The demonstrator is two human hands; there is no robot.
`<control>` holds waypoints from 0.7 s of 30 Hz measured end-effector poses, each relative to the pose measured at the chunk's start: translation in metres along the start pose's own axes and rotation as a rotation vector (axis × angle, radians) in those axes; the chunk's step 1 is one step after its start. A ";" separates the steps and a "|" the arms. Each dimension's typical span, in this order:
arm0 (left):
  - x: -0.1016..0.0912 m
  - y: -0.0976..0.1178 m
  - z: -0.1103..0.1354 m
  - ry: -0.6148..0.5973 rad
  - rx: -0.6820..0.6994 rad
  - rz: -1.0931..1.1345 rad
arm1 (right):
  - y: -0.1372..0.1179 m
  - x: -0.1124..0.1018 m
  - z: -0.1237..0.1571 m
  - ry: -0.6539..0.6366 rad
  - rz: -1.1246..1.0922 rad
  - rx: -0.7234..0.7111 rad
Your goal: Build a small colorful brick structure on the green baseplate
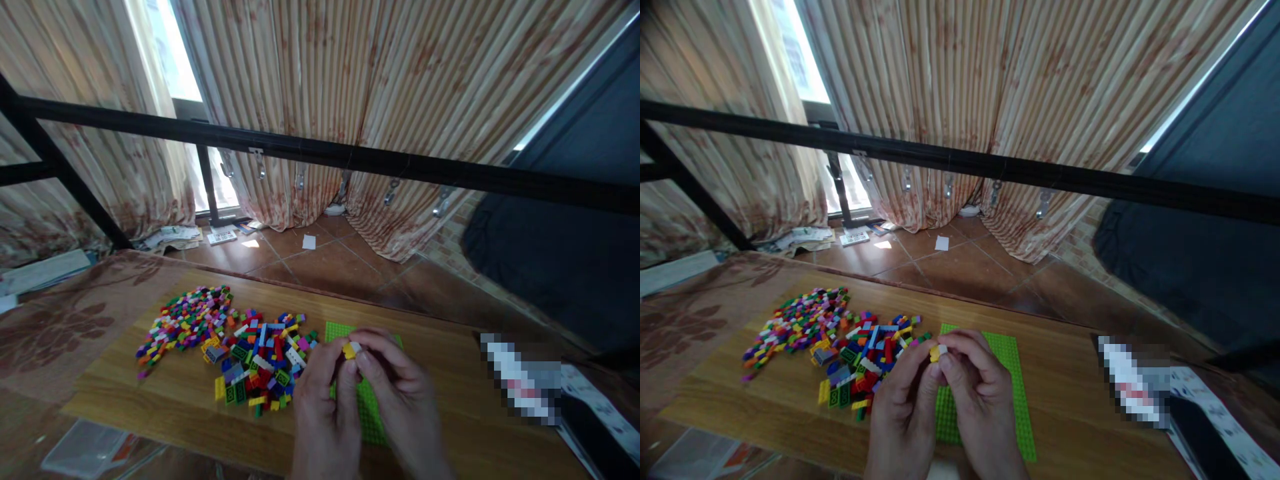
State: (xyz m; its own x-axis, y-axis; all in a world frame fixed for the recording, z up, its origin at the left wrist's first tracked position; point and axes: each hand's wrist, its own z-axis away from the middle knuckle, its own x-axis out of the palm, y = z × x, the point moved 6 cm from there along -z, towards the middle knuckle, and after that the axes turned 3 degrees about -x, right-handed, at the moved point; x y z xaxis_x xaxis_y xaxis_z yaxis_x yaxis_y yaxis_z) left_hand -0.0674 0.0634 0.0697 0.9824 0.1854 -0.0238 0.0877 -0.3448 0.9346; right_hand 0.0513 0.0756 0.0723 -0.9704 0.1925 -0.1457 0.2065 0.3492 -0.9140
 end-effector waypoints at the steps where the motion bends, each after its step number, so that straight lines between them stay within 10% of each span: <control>1: 0.000 0.002 0.001 0.021 0.011 -0.017 | -0.002 0.002 0.001 0.024 -0.004 0.010; 14: 0.003 -0.007 0.004 0.126 -0.105 0.084 | 0.000 0.011 0.007 0.187 -0.024 0.077; 21: 0.007 -0.015 0.009 0.184 -0.332 0.324 | 0.014 0.011 0.003 0.067 -0.160 0.209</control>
State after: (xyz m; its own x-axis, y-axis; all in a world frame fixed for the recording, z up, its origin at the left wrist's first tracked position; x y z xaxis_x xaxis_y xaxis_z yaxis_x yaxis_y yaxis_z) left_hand -0.0605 0.0614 0.0525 0.9025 0.2864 0.3217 -0.3039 -0.1059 0.9468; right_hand 0.0430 0.0796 0.0566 -0.9768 0.2126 0.0260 0.0140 0.1845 -0.9827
